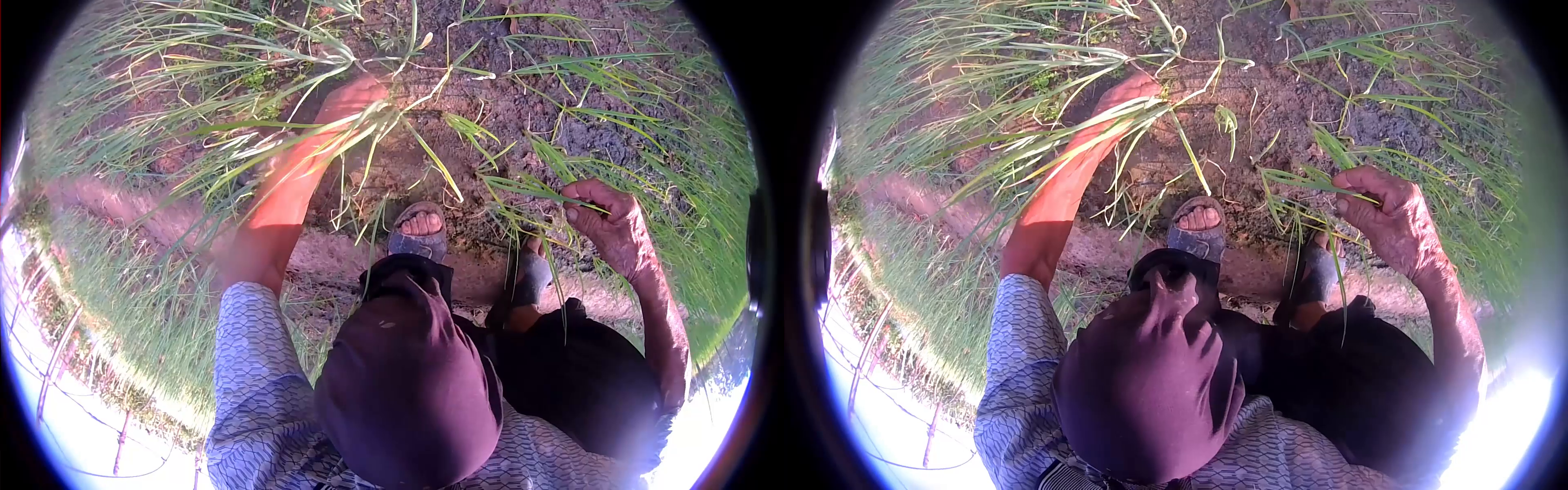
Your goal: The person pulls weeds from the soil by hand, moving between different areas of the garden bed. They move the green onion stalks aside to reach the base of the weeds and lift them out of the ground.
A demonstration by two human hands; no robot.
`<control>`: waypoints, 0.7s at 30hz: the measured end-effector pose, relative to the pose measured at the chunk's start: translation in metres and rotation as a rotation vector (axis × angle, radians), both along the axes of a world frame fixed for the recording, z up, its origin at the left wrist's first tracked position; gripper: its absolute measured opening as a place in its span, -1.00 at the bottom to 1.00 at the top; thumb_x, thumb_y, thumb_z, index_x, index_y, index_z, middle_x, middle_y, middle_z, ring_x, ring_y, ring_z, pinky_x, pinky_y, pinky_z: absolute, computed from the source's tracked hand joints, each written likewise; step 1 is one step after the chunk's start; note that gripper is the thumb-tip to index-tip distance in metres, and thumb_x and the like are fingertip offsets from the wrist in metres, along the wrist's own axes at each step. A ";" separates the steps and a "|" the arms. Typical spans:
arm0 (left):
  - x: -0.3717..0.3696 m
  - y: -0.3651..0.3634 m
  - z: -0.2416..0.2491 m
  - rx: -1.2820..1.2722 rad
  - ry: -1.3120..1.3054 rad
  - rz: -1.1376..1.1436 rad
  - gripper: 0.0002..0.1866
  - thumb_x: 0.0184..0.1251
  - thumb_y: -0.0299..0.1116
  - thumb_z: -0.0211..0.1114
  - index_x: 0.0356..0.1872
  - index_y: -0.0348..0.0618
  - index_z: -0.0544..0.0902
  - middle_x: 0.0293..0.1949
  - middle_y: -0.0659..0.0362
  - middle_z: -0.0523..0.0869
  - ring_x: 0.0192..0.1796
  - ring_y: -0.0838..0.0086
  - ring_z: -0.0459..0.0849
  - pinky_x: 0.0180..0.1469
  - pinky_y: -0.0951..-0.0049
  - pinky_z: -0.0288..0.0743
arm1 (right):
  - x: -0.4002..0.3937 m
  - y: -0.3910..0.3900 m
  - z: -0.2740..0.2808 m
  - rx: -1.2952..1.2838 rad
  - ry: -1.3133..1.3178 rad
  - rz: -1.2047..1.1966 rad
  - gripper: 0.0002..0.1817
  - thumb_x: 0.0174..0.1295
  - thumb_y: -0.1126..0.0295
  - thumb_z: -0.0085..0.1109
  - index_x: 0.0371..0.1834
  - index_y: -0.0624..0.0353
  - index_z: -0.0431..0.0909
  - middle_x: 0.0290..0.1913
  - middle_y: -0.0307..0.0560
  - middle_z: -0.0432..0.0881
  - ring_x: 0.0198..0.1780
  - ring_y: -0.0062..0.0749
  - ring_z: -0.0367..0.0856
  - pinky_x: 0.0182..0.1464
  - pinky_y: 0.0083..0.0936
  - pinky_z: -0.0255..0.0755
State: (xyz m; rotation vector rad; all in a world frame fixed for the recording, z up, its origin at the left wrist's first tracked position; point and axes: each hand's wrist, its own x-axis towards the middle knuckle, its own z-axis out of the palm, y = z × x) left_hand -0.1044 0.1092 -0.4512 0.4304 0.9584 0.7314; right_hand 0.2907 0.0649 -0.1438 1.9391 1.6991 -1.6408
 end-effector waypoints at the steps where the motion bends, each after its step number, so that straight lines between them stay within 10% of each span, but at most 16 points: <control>1: -0.005 0.002 -0.022 0.263 0.221 -0.121 -0.52 0.38 -0.34 0.25 0.25 -0.30 0.40 0.12 -0.03 0.52 0.09 0.30 0.58 0.06 0.42 0.55 | 0.002 -0.001 -0.001 0.018 0.013 0.010 -0.70 0.23 0.40 0.32 0.00 0.24 0.61 -0.13 -0.09 0.69 -0.09 -0.43 0.64 -0.01 -0.47 0.49; 4: -0.010 0.007 -0.051 0.777 0.651 -0.392 -0.70 0.35 -0.31 0.31 0.05 -0.12 0.56 -0.14 0.22 0.60 -0.10 0.54 0.55 -0.08 0.56 0.44 | 0.004 -0.002 0.002 0.010 0.030 0.022 -0.71 0.24 0.41 0.31 0.00 0.26 0.60 -0.18 -0.10 0.68 -0.13 -0.45 0.63 -0.04 -0.46 0.50; 9: -0.026 0.011 -0.069 0.691 0.644 -0.508 -0.64 0.27 -0.33 0.25 0.12 0.05 0.58 0.17 -0.07 0.54 0.20 0.13 0.55 0.15 0.32 0.51 | 0.017 -0.014 0.002 0.020 0.088 -0.085 -0.75 0.23 0.48 0.30 -0.04 0.28 0.61 -0.21 -0.11 0.67 -0.15 -0.47 0.64 -0.05 -0.49 0.51; 12: 0.003 0.021 0.016 0.003 0.362 -0.216 -0.55 0.22 -0.30 0.36 0.13 -0.15 0.56 0.00 0.09 0.62 -0.04 0.38 0.63 -0.02 0.42 0.53 | 0.030 -0.025 0.002 0.004 0.050 -0.087 -0.77 0.22 0.52 0.29 -0.06 0.28 0.61 -0.22 -0.11 0.67 -0.16 -0.50 0.63 -0.06 -0.53 0.52; 15: -0.011 0.020 0.026 0.611 0.637 -0.368 -0.69 0.39 -0.19 0.22 0.01 -0.17 0.57 -0.06 0.14 0.64 0.01 0.43 0.62 0.05 0.41 0.50 | 0.039 -0.036 0.000 -0.074 0.047 -0.139 -0.76 0.22 0.51 0.30 -0.05 0.29 0.61 -0.24 -0.12 0.67 -0.17 -0.51 0.62 -0.06 -0.53 0.52; 21: -0.003 0.022 0.040 0.681 0.659 -0.478 -0.61 0.44 -0.12 0.18 0.07 -0.22 0.56 0.00 0.04 0.64 0.08 0.34 0.61 0.10 0.25 0.53 | 0.043 -0.046 -0.002 -0.128 0.043 -0.182 -0.76 0.23 0.48 0.33 -0.07 0.30 0.61 -0.24 -0.11 0.67 -0.17 -0.51 0.62 -0.06 -0.53 0.52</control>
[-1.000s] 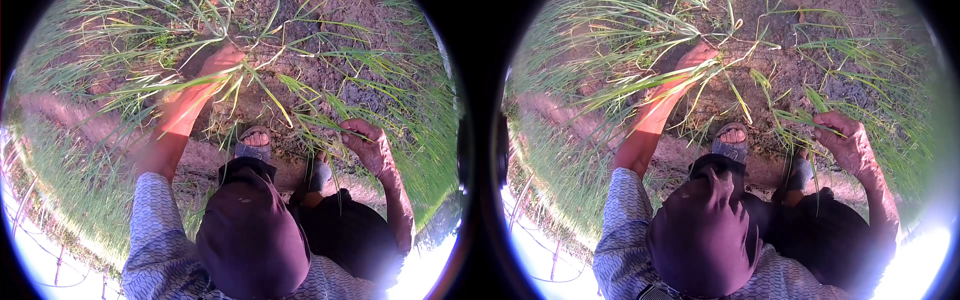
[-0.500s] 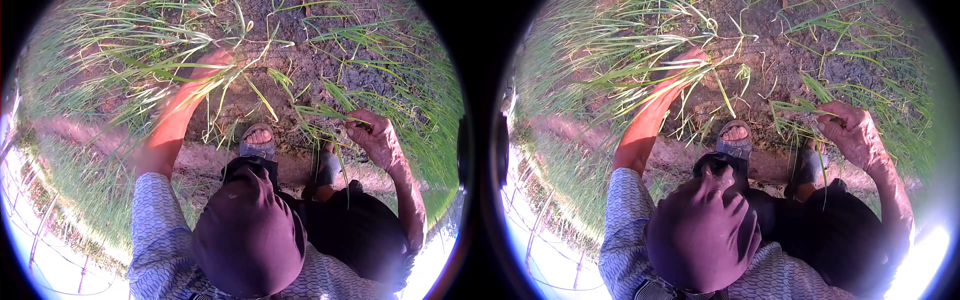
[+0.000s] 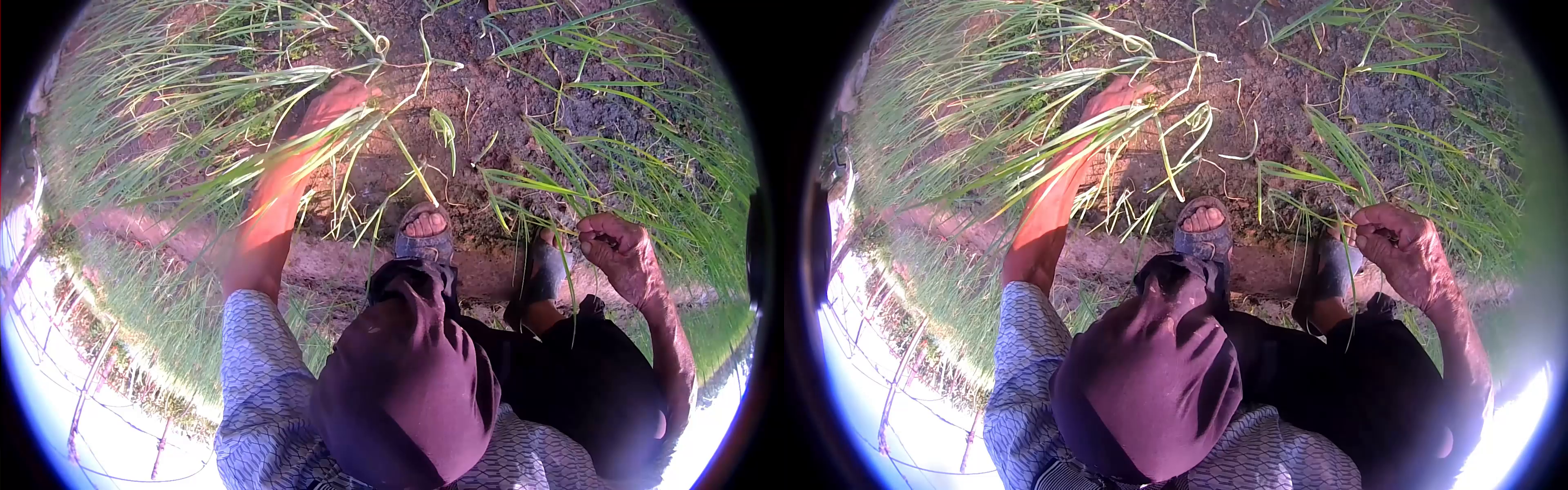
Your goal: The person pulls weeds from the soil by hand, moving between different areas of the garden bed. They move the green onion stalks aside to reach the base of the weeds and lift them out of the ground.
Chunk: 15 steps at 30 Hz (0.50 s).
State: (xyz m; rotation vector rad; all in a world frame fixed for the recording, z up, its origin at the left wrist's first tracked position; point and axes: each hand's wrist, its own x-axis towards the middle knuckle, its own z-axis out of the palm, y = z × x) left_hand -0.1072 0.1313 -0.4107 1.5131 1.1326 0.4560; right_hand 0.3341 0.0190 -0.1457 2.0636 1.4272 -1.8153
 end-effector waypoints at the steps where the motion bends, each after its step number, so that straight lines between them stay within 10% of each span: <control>1: 0.001 0.000 0.000 -0.034 -0.014 0.023 -0.60 0.44 -0.12 0.19 0.07 -0.22 0.55 0.01 0.04 0.63 0.09 0.33 0.61 0.10 0.25 0.53 | 0.000 0.001 0.001 -0.004 -0.005 -0.009 -0.76 0.23 0.47 0.33 -0.07 0.30 0.61 -0.24 -0.11 0.67 -0.17 -0.51 0.62 -0.06 -0.53 0.52; 15: 0.009 0.016 -0.007 -0.232 -0.118 0.109 -0.57 0.42 -0.14 0.21 0.15 -0.21 0.50 0.12 -0.02 0.57 0.13 0.25 0.58 0.08 0.18 0.57 | 0.000 0.003 0.002 0.025 0.015 -0.009 -0.77 0.26 0.47 0.29 -0.06 0.30 0.60 -0.26 -0.14 0.66 -0.19 -0.52 0.60 -0.07 -0.53 0.50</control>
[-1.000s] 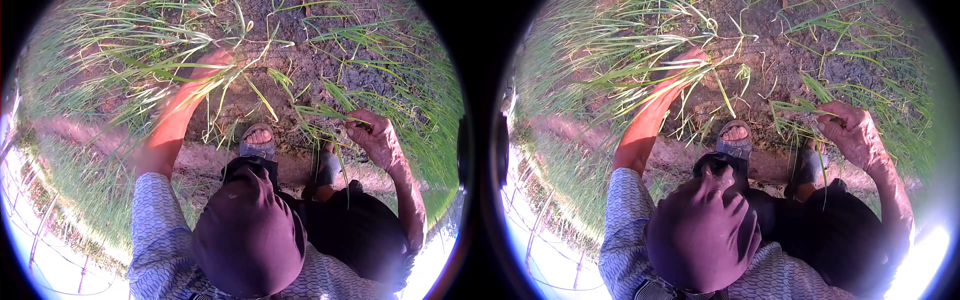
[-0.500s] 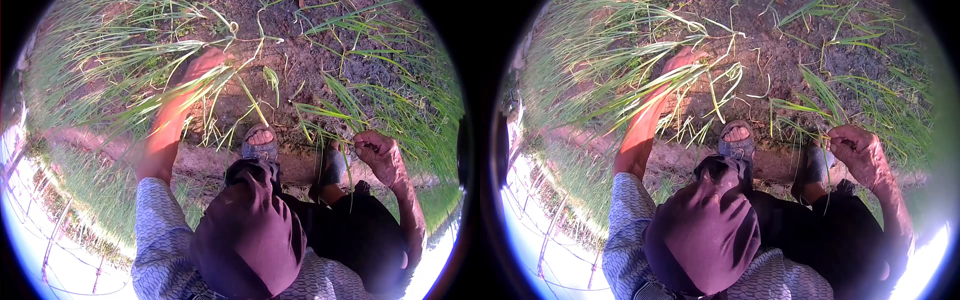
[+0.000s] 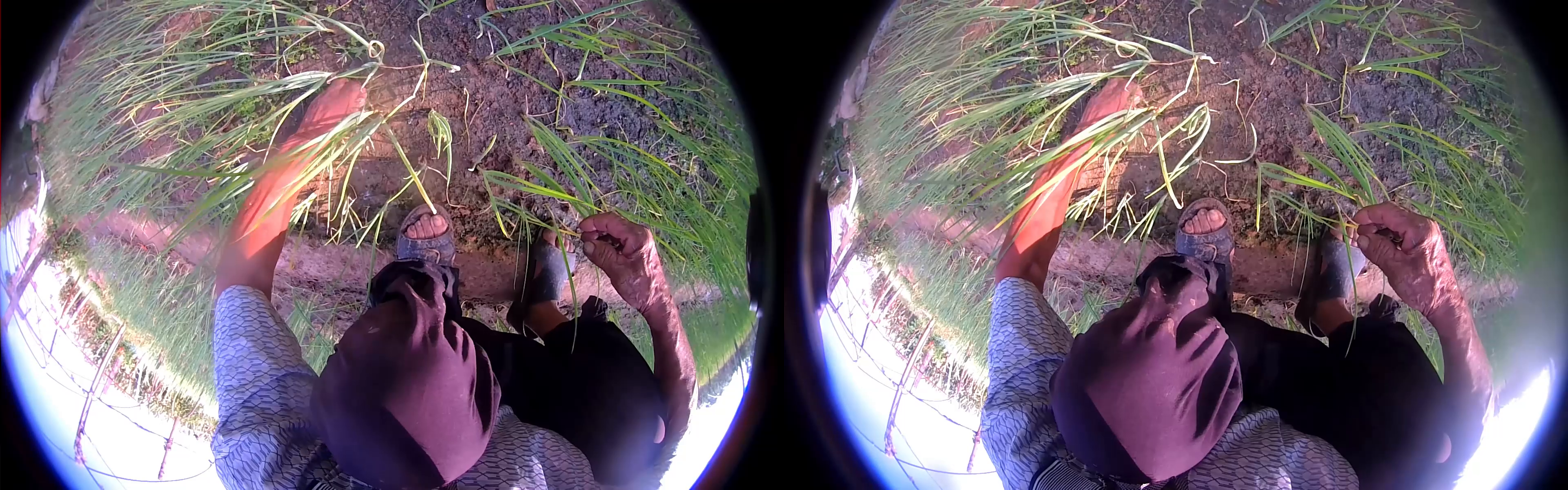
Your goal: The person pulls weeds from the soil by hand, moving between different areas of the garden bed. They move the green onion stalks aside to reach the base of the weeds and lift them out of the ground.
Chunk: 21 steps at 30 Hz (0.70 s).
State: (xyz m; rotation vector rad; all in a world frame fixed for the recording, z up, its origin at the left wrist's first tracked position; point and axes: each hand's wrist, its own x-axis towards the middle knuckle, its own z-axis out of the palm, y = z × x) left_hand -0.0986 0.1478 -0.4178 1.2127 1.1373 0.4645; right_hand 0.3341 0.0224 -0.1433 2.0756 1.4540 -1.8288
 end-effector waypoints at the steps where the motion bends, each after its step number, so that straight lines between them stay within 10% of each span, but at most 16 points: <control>1: 0.002 0.001 0.001 -0.008 -0.009 -0.001 -0.57 0.42 -0.14 0.21 0.15 -0.21 0.50 0.12 -0.02 0.56 0.14 0.24 0.58 0.08 0.18 0.57 | 0.002 -0.002 -0.001 0.009 0.002 -0.003 -0.77 0.26 0.47 0.29 -0.06 0.30 0.60 -0.27 -0.15 0.66 -0.19 -0.53 0.60 -0.07 -0.53 0.50; 14: 0.036 0.001 0.009 -0.448 -0.295 0.298 -0.52 0.40 -0.16 0.23 0.22 -0.20 0.45 0.22 -0.07 0.50 0.18 0.17 0.56 0.06 0.12 0.61 | -0.001 -0.006 -0.002 -0.028 0.016 -0.035 -0.79 0.27 0.50 0.27 -0.06 0.31 0.59 -0.28 -0.17 0.65 -0.22 -0.55 0.59 -0.09 -0.54 0.51; 19: 0.022 -0.010 -0.008 0.136 0.333 0.160 -0.64 0.48 -0.14 0.11 0.06 -0.22 0.56 -0.14 0.12 0.68 -0.26 0.46 0.65 -0.39 0.42 0.57 | 0.000 -0.007 -0.002 -0.035 0.046 -0.082 -0.80 0.25 0.51 0.27 -0.08 0.30 0.60 -0.27 -0.19 0.64 -0.18 -0.55 0.59 -0.06 -0.55 0.49; 21: 0.020 -0.023 -0.040 0.297 -0.037 0.505 -0.75 0.34 -0.38 0.32 -0.01 -0.18 0.59 -0.26 0.22 0.68 -0.36 0.57 0.66 -0.32 0.51 0.54 | 0.001 -0.009 -0.004 -0.049 0.023 -0.059 -0.80 0.25 0.51 0.27 -0.08 0.30 0.60 -0.27 -0.18 0.64 -0.19 -0.55 0.59 -0.06 -0.55 0.49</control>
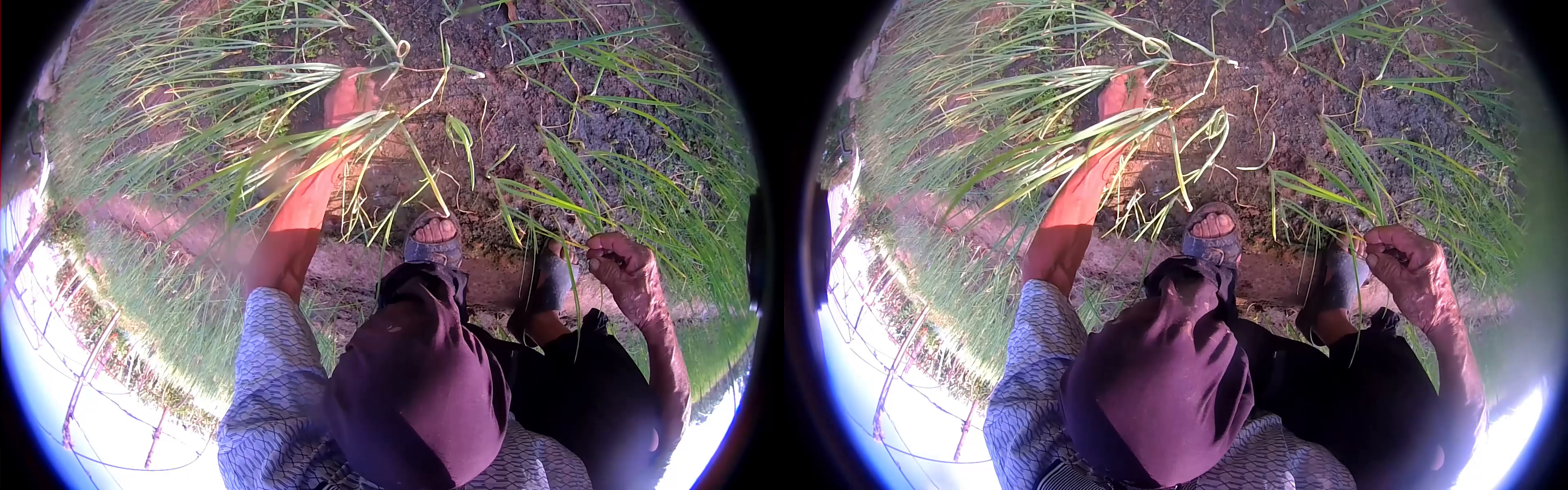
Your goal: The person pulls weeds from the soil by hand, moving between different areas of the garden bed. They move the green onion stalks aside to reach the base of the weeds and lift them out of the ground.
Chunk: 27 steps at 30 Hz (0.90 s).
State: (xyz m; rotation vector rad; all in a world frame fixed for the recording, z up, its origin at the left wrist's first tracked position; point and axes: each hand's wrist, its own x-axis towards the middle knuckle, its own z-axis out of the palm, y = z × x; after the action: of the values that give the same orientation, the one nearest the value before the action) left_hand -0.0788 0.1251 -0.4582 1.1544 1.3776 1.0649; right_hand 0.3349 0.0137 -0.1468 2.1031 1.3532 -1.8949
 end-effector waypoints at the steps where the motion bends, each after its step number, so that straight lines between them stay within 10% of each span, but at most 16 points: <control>1: 0.010 0.007 0.048 -0.303 0.315 -0.073 -0.66 0.31 -0.28 0.34 0.06 -0.17 0.61 -0.21 0.12 0.71 -0.26 0.44 0.70 -0.20 0.40 0.58 | 0.000 0.000 -0.001 -0.004 -0.014 0.013 -0.80 0.25 0.51 0.28 -0.09 0.30 0.60 -0.27 -0.18 0.64 -0.19 -0.55 0.59 -0.06 -0.55 0.49; 4: 0.017 0.018 0.038 0.286 0.817 -0.305 -0.63 0.21 -0.16 0.29 0.02 -0.01 0.66 -0.31 0.00 0.68 -0.16 0.15 0.67 -0.07 0.12 0.55 | -0.002 0.003 0.001 0.016 -0.021 0.035 -0.80 0.26 0.49 0.28 -0.09 0.29 0.59 -0.29 -0.19 0.64 -0.22 -0.56 0.58 -0.08 -0.55 0.49; 9: 0.019 0.028 0.009 0.179 1.044 -0.458 -0.70 0.31 -0.20 0.26 -0.02 -0.09 0.69 -0.17 0.11 0.74 -0.06 0.08 0.61 0.02 0.13 0.53 | -0.007 0.008 0.005 0.026 -0.011 0.028 -0.80 0.27 0.47 0.28 -0.08 0.30 0.59 -0.29 -0.17 0.66 -0.23 -0.56 0.59 -0.10 -0.55 0.50; 17: 0.036 0.016 0.029 0.131 0.723 -0.026 -0.88 0.27 -0.41 0.17 -0.21 -0.17 0.57 -0.39 -0.02 0.62 -0.29 0.12 0.67 -0.22 0.16 0.55 | 0.006 -0.001 -0.001 -0.062 0.002 -0.044 -0.78 0.25 0.53 0.25 -0.05 0.31 0.59 -0.24 -0.18 0.66 -0.18 -0.57 0.59 -0.05 -0.59 0.49; 18: 0.042 0.021 0.016 -0.188 0.025 0.195 -0.84 0.20 -0.44 0.25 -0.22 -0.21 0.52 -0.46 0.10 0.56 -0.40 0.27 0.60 -0.29 0.22 0.52 | 0.007 -0.002 -0.003 -0.050 0.019 -0.039 -0.78 0.25 0.53 0.25 -0.05 0.32 0.58 -0.24 -0.19 0.66 -0.19 -0.59 0.59 -0.06 -0.60 0.49; 21: 0.040 0.041 0.014 0.223 0.675 0.195 -0.82 0.24 -0.42 0.28 -0.16 -0.12 0.54 -0.47 0.07 0.61 -0.48 0.24 0.63 -0.41 0.33 0.50 | 0.000 0.004 0.004 -0.045 0.000 -0.045 -0.77 0.25 0.51 0.27 -0.05 0.31 0.58 -0.25 -0.20 0.66 -0.20 -0.61 0.58 -0.07 -0.60 0.49; 27: 0.037 0.047 0.016 0.292 0.985 -0.013 -0.69 -0.01 -0.31 0.38 -0.25 -0.17 0.52 -0.40 0.05 0.61 -0.28 0.06 0.58 -0.16 0.10 0.49 | -0.001 0.004 0.003 -0.049 -0.016 -0.036 -0.73 0.25 0.42 0.32 -0.04 0.30 0.60 -0.31 -0.28 0.62 -0.29 -0.67 0.51 -0.15 -0.64 0.45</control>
State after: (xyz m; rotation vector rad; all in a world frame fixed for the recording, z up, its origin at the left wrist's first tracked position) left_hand -0.0414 0.1719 -0.4417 2.0564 1.9706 0.6937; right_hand 0.3336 0.0178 -0.1442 2.1300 1.2607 -1.8990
